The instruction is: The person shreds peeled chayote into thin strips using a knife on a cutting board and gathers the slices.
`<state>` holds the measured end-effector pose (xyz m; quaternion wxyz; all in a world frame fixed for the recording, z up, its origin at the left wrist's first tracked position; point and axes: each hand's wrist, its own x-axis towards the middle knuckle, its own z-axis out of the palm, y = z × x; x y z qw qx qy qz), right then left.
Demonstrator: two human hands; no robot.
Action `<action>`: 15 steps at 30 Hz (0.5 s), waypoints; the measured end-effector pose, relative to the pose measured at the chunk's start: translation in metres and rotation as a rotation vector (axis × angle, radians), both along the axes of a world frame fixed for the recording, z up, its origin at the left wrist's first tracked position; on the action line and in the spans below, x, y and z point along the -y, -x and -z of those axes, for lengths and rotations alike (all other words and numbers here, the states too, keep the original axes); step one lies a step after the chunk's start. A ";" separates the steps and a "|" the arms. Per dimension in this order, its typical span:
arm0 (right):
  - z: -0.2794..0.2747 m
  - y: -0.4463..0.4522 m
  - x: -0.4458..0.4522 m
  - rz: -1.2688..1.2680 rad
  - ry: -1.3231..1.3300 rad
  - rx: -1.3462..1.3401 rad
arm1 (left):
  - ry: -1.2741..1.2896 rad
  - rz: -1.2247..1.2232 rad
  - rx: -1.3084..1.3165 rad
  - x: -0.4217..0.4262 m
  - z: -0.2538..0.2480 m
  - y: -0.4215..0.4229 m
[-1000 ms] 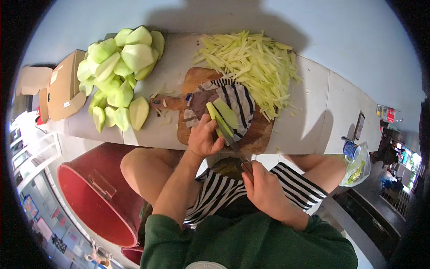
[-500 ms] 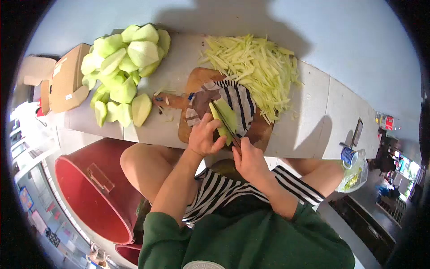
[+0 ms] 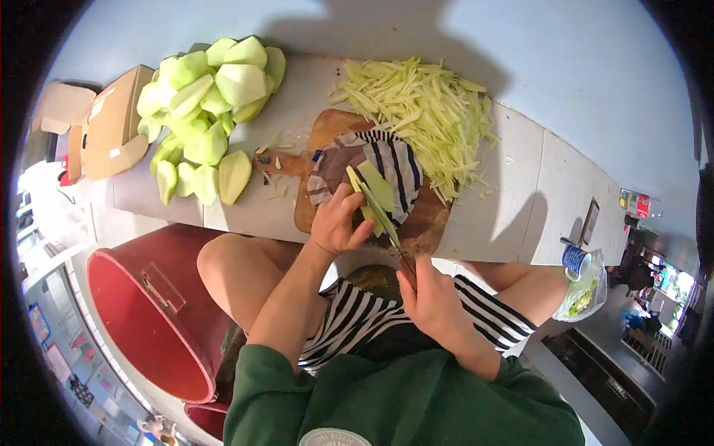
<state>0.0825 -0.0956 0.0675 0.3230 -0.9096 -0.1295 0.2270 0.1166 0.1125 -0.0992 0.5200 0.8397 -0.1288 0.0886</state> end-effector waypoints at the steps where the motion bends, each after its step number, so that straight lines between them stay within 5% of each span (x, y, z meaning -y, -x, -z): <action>1: 0.003 0.000 -0.001 -0.014 0.019 0.026 | 0.012 0.005 -0.019 0.000 0.000 0.001; 8: 0.069 -0.024 -0.015 0.063 -0.053 -0.013 | -0.055 0.020 -0.002 -0.002 -0.004 -0.002; 15: 0.040 -0.019 -0.009 0.047 -0.057 -0.014 | -0.013 0.016 0.085 0.001 -0.006 -0.004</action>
